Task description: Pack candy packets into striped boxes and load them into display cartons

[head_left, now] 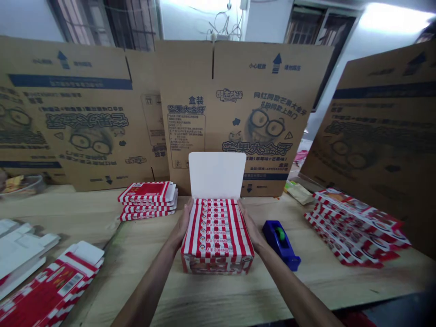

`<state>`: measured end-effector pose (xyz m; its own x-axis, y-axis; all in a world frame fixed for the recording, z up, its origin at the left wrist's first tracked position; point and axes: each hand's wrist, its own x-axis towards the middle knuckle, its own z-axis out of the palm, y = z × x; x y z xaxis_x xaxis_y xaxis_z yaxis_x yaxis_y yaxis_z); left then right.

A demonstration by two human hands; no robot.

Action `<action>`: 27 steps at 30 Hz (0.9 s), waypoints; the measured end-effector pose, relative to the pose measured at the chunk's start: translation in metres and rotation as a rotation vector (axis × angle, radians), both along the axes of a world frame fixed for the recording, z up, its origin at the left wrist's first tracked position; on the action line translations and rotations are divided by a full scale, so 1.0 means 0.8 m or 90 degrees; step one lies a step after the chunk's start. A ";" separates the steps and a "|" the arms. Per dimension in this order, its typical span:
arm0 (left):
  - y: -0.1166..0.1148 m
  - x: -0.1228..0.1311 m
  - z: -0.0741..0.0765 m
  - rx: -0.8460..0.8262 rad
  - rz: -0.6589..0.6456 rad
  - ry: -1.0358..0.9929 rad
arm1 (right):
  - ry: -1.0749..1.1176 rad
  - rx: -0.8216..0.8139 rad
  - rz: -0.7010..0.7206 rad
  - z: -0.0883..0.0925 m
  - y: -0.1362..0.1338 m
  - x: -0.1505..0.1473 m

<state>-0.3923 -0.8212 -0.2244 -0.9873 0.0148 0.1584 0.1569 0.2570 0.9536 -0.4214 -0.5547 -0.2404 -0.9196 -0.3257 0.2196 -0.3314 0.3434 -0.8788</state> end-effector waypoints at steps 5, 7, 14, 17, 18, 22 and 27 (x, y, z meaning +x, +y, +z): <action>-0.003 0.029 -0.002 -0.117 0.063 0.005 | 0.050 0.129 0.083 0.007 0.010 -0.004; -0.008 0.030 -0.001 -0.125 0.070 0.012 | 0.078 0.139 0.087 0.005 0.015 -0.010; -0.019 0.022 -0.007 -0.067 0.094 0.024 | 0.000 0.024 0.049 0.008 0.011 -0.043; -0.022 0.017 -0.003 -0.042 0.026 0.049 | -0.036 -0.081 0.169 0.021 0.011 -0.051; -0.026 0.015 -0.001 -0.050 -0.001 0.048 | -0.037 -0.099 0.184 0.025 0.014 -0.053; -0.053 0.016 0.016 -0.131 -0.059 -0.018 | -0.087 -0.058 0.192 0.038 0.035 -0.059; -0.058 0.046 0.044 -0.297 -0.088 -0.076 | -0.043 0.204 0.192 0.061 0.046 -0.036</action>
<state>-0.3557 -0.8676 -0.1893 -0.9820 0.1887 -0.0097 0.1164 0.6448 0.7554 -0.4498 -0.5180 -0.1915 -0.7824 -0.6228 0.0060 -0.4031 0.4991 -0.7671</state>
